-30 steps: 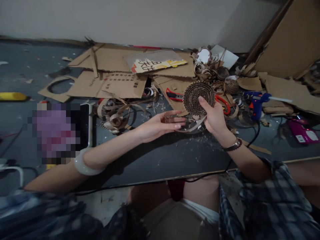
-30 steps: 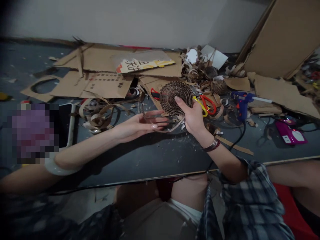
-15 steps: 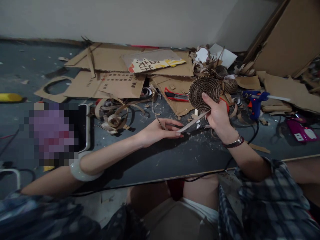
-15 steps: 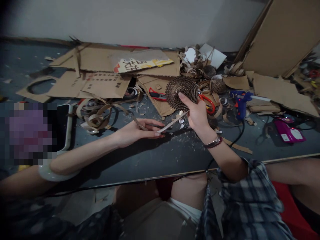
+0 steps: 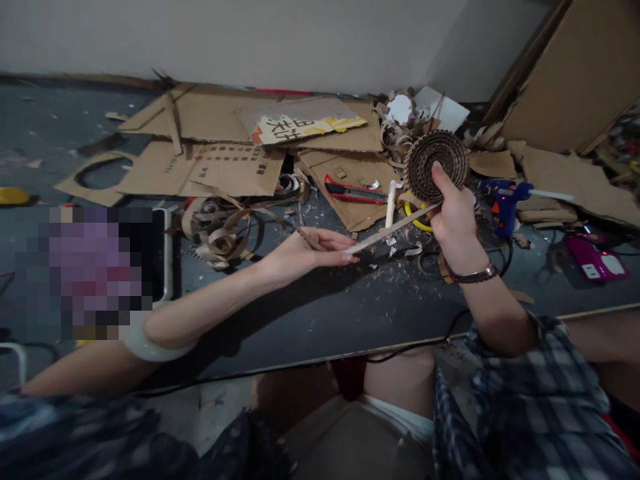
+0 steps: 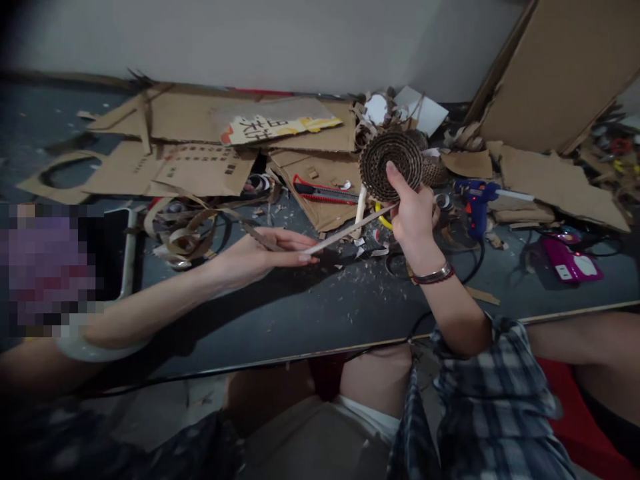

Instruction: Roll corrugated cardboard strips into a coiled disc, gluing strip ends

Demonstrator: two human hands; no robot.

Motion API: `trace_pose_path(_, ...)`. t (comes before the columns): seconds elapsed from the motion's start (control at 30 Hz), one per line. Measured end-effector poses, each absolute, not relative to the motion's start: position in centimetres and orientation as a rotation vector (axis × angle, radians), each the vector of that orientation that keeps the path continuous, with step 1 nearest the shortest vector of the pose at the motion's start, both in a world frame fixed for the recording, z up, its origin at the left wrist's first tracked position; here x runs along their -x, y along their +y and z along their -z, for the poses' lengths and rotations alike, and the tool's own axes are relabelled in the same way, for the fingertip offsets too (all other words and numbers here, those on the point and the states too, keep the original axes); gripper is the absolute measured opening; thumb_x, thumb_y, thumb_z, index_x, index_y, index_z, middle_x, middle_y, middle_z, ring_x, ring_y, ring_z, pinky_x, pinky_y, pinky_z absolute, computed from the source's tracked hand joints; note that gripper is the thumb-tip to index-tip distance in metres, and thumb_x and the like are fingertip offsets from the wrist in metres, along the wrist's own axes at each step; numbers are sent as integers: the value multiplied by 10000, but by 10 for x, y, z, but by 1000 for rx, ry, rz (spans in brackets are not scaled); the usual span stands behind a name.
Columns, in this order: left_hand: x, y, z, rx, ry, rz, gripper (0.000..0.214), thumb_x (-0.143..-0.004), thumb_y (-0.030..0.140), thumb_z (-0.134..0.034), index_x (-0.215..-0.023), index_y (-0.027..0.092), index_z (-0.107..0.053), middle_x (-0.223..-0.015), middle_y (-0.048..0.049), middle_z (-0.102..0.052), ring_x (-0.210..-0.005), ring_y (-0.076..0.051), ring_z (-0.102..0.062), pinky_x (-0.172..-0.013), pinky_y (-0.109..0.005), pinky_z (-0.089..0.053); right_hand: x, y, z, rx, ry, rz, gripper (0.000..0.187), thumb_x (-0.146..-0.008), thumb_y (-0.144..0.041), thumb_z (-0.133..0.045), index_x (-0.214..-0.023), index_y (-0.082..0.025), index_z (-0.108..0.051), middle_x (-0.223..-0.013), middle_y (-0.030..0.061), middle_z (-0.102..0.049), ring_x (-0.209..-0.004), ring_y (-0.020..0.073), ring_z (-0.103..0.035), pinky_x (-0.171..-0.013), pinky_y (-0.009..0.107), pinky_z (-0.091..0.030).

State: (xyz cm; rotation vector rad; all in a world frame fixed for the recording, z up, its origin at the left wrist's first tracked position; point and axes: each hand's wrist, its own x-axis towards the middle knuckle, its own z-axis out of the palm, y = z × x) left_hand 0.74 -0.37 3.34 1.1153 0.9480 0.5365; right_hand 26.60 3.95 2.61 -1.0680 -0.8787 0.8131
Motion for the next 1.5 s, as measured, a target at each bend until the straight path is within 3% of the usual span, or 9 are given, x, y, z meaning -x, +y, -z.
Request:
trace_pose_path(0.23,15,31,-55,-1072,1005,-866,215,-696,204,-781,-898,180,-711,-880,2,-739,-907,-150,-677,-915,-265,-531,-250,28,-29,1001,-1067,-864,301,-655,-365,-782,-875,-212,-646,-1023,48,-708,-1017,232,-658,-891,432,-559)
trace_pose_path(0.4,18,43,-49,-960,962,-990,170,-739,200,-749,-897,200,-687,-849,30,-731,-894,-111,-676,-863,-212,-539,-242,21,-20,1053,-1255,-911,331,-702,-410,-752,-933,-199,-647,-1050,66,-702,-985,218,-669,-915,426,-557)
trace_pose_path(0.67,9,39,-47,-941,964,-1094,104,-762,171,-706,-822,168,-621,-824,-9,-708,-785,-104,-675,-768,-208,-537,-229,3,-28,1159,-1572,-989,312,-718,-447,-731,-898,-196,-687,-969,58,-723,-901,233,-683,-853,456,-581)
trace_pose_path(0.83,5,34,-47,-990,985,-1110,206,-740,171,-714,-908,162,-596,-777,-12,-707,-686,-84,-660,-714,-199,-528,-221,-3,-33,1155,-1551,-1083,327,-679,-389,-771,-920,-181,-695,-970,57,-730,-898,228,-687,-838,430,-583)
trace_pose_path(1.0,5,29,-43,-1158,960,-1077,271,-659,271,-802,-800,165,-596,-672,-3,-687,-620,-94,-633,-606,-200,-481,-216,-9,-33,1138,-1664,-1150,367,-676,-377,-769,-966,-163,-696,-970,56,-736,-900,222,-687,-852,403,-562)
trace_pose_path(1.17,4,21,-45,-1374,958,-991,327,-612,322,-822,-779,177,-581,-691,-6,-706,-643,-136,-661,-611,-238,-510,-214,-14,-33,1259,-1859,-1059,392,-683,-431,-754,-939,-139,-703,-894,70,-739,-822,229,-682,-773,378,-542)
trace_pose_path(1.33,3,13,-50,-1569,978,-894,287,-583,317,-820,-753,161,-649,-739,-26,-726,-730,-164,-687,-664,-221,-523,-214,-17,-37,1298,-2017,-936,366,-692,-424,-752,-914,-136,-712,-853,57,-733,-783,214,-662,-713,319,-501)
trace_pose_path(1.5,3,10,-49,-1682,949,-847,224,-606,313,-811,-716,155,-698,-710,-38,-713,-634,-134,-641,-600,-217,-499,-215,-19,-39,1201,-2092,-949,295,-719,-351,-743,-945,-163,-723,-797,13,-726,-722,168,-638,-680,263,-468)
